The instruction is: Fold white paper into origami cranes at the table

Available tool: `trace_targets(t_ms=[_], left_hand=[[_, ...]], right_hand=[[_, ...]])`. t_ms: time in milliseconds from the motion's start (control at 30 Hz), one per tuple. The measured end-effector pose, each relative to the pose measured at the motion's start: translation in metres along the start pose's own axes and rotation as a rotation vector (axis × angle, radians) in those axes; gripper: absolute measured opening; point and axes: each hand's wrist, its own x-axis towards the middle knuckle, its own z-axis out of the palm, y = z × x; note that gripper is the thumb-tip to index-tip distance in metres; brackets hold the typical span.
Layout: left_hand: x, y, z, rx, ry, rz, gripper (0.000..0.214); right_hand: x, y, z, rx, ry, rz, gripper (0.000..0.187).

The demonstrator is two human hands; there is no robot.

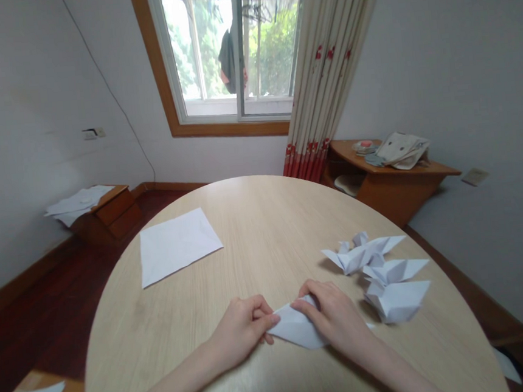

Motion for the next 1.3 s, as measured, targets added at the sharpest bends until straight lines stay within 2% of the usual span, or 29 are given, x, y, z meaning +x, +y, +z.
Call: trace_targets(t_ms=[100,267,567,733,867,967,1133,1300], left_hand=[[0.001,0.0,0.0,-0.026,-0.013,-0.014,0.032],[0.001,0.003,-0.001,-0.001,-0.022,-0.012,0.031],[0.001,0.004,0.001,-0.055,-0.055,-0.027,0.035],[0.001,0.003,0.001,-0.092,-0.053,-0.072,0.042],[0.001,0.007,-0.002,0.015,-0.043,-0.046,0.035],[0.002,0.009,-0.005,0.148,0.003,-0.015,0.028],[0.005,0.006,-0.01,0.413,0.163,0.087,0.021],[0.009,-0.004,-0.016,0.449,0.242,-0.006,0.016]], right_hand=[[0.002,0.001,-0.003,0.106,-0.039,0.101,0.016],[0.007,0.002,-0.008,0.254,-0.127,0.17,0.019],[0.008,0.005,-0.005,0.21,-0.089,0.194,0.022],[0.006,0.006,-0.002,-0.03,0.02,-0.011,0.024],[0.006,0.006,0.003,-0.195,0.075,-0.196,0.028],[0.008,0.008,0.008,-0.246,0.06,-0.249,0.03],[0.011,0.007,0.011,-0.268,0.06,-0.306,0.031],[0.009,0.0,0.008,-0.3,0.158,-0.415,0.028]])
